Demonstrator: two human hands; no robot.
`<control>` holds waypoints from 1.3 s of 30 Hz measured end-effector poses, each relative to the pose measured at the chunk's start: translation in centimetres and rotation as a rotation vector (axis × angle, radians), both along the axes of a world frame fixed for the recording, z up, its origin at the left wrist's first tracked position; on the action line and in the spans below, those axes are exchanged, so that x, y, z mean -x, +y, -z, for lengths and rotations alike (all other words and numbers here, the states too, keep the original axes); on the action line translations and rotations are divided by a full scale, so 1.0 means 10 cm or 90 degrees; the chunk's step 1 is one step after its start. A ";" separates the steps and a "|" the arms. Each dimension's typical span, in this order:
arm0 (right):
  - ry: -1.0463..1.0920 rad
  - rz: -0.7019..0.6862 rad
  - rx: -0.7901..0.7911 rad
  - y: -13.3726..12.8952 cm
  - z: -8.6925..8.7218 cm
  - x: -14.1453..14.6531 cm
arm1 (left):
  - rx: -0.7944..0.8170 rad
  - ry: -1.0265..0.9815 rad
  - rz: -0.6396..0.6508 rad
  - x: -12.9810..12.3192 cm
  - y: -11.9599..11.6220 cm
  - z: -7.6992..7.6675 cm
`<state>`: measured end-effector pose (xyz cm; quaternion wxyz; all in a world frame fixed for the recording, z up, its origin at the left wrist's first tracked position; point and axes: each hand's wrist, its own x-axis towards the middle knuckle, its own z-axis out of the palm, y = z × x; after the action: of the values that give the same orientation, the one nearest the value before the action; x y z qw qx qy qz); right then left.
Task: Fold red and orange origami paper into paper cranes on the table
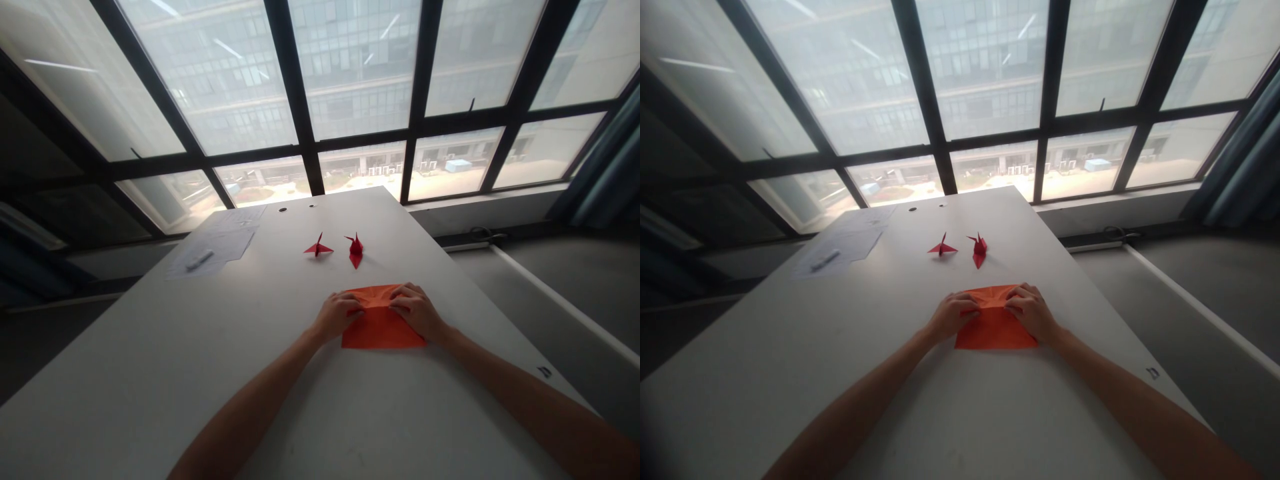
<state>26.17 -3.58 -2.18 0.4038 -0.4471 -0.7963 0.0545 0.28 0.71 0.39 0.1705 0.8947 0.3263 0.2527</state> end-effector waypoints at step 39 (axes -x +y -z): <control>0.774 -0.088 0.603 -0.13 -0.28 0.22 | -0.137 -0.359 -0.098 -0.05 -0.11 -0.07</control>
<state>23.94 -4.85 0.64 0.5315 -0.4131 -0.3527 0.6499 0.73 -0.39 1.13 0.1390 0.7750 0.3041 0.5363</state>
